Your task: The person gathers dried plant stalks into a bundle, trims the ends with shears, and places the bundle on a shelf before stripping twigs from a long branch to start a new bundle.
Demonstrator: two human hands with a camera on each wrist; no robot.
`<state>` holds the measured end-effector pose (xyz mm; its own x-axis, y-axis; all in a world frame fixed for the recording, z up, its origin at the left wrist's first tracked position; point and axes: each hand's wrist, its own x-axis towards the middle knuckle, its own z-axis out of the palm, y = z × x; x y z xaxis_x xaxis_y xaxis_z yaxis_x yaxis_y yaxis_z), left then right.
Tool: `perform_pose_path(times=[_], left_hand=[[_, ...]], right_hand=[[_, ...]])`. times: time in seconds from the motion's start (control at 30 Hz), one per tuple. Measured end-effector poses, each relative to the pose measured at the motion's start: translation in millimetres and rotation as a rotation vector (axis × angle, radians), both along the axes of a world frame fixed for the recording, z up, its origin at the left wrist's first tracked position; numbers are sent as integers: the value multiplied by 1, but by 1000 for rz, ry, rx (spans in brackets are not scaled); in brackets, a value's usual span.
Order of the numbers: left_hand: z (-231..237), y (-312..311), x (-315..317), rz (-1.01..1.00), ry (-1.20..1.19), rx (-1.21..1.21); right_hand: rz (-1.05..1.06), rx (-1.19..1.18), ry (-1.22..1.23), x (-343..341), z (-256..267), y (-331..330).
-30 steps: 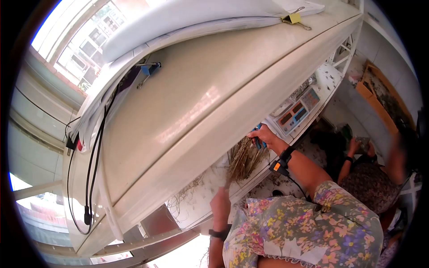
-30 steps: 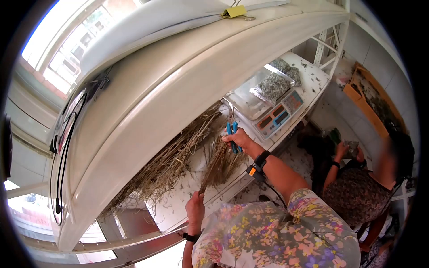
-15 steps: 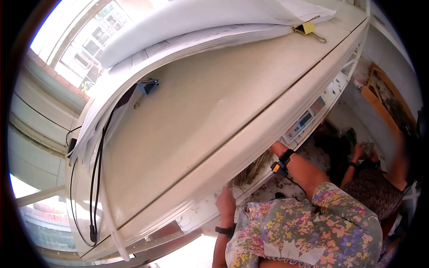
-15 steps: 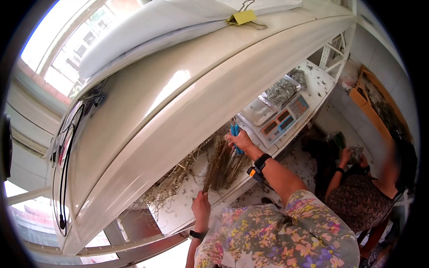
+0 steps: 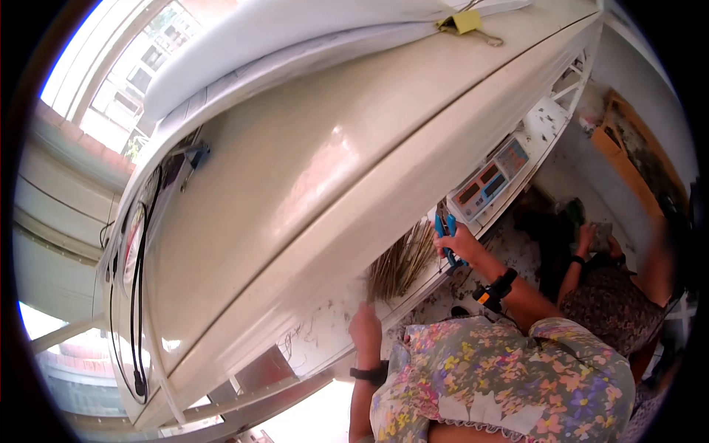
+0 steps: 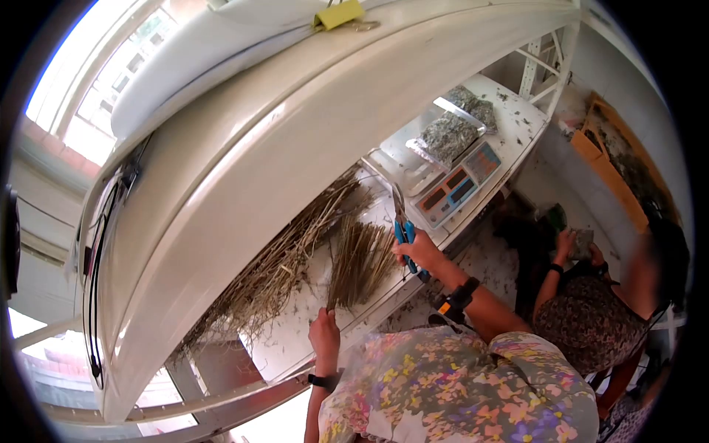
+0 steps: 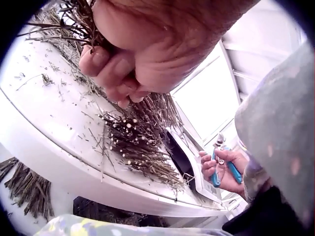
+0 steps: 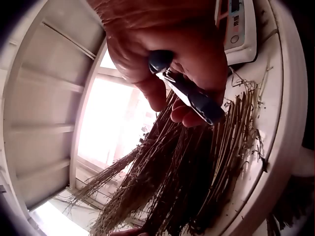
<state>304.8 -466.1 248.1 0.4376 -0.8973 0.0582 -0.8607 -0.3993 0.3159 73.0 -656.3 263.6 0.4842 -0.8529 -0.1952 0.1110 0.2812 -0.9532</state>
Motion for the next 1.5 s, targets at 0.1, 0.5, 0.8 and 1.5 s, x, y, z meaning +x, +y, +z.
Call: perform_pose_path(times=[0.1,0.5,0.8,1.5], left_hand=[[-11,0,8,12,69,-23],[-13,16,15,0,144,-120],[-27,61,25,55,189,-134],[-70,158,48,320,413,-290]], right_hand=[[90,15,0,-5,-12,14],[334,33,55,-11,-23,47],[726,-11,179,0,-27,64],[1310,-588,340,75,-59,102]])
